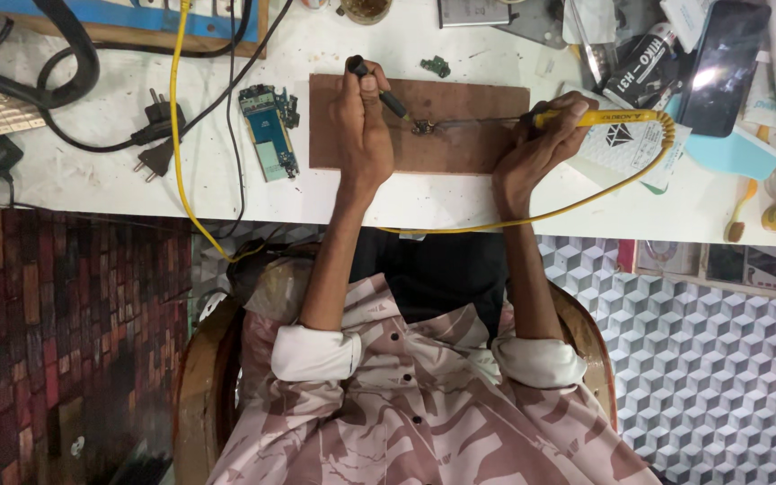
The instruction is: The person uses a soldering iron and a screwdriver to work on small electronic components placed on a wooden board. They repeatedly apply heat to the components and adjust their position while seated at a cluttered workbench.
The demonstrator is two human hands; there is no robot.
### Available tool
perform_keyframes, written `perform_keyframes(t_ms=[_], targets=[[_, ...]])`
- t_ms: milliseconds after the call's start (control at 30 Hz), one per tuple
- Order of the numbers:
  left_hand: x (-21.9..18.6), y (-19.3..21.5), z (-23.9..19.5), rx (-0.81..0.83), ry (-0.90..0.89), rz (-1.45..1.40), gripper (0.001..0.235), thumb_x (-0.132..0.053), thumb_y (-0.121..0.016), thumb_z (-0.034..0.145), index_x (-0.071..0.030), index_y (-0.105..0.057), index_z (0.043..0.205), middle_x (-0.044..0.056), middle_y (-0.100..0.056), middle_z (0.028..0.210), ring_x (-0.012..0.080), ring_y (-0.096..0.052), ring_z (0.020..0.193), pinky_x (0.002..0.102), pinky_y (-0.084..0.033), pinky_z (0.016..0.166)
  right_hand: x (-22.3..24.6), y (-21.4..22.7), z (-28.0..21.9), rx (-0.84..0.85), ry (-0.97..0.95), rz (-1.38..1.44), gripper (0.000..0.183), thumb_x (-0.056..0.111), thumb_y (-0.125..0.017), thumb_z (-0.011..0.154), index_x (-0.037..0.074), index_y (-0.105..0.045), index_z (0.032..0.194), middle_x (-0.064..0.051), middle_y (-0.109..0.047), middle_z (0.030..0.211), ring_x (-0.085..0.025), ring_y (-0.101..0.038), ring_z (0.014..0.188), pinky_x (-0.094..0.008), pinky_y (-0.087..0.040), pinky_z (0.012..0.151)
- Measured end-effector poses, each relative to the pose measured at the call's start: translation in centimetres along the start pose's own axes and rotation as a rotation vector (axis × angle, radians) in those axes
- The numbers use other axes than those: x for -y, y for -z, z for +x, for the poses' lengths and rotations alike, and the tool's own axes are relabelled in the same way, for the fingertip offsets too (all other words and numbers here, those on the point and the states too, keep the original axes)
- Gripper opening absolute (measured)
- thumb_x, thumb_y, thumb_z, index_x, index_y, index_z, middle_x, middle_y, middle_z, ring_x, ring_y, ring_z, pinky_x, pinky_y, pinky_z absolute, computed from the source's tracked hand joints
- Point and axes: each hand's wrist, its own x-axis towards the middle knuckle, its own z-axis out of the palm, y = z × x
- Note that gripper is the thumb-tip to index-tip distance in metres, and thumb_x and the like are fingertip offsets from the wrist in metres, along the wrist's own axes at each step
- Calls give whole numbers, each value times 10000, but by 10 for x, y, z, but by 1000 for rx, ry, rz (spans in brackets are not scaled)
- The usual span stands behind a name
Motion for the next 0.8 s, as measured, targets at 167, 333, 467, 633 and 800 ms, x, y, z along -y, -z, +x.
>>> perform_keyframes(t_ms=[167,333,467,633,800], targets=[[0,-1,0,-9,23,17,523,-448,-292,1154,-40,-573,986,60,-517,809,147,-443,684,352,-379,651,0,2,-1,-45,-14,14,459,524,-342,1122,84,-453,1056,-30,-446,856,-117,-415,653,-265,-396,555],[0,-1,1,-9,-41,38,544,-472,-275,1158,-46,-570,990,62,-557,835,160,-498,744,346,-417,699,1,10,-3,25,180,-247,531,532,-285,1223,49,-476,1110,-45,-446,1004,-137,-448,864,-250,-441,820],[-1,-1,2,-19,-63,61,543,-466,-279,1158,-56,-586,979,64,-582,833,186,-502,803,365,-434,747,-7,10,-4,-130,54,-183,493,505,-302,1137,54,-471,1034,-40,-397,925,-154,-385,815,-283,-394,754],[-2,0,2,-3,-79,94,515,-433,-269,1172,-64,-582,996,62,-592,838,205,-484,845,380,-426,847,-21,12,0,-106,242,-218,535,516,-321,1151,8,-488,1140,-74,-425,1044,-193,-431,961,-319,-401,949],[-1,1,1,3,-76,131,494,-406,-258,1170,-80,-596,1017,35,-607,815,177,-450,794,376,-398,877,-29,20,1,-94,183,-268,529,520,-299,1142,31,-487,1069,-55,-417,984,-179,-439,911,-314,-432,913]])
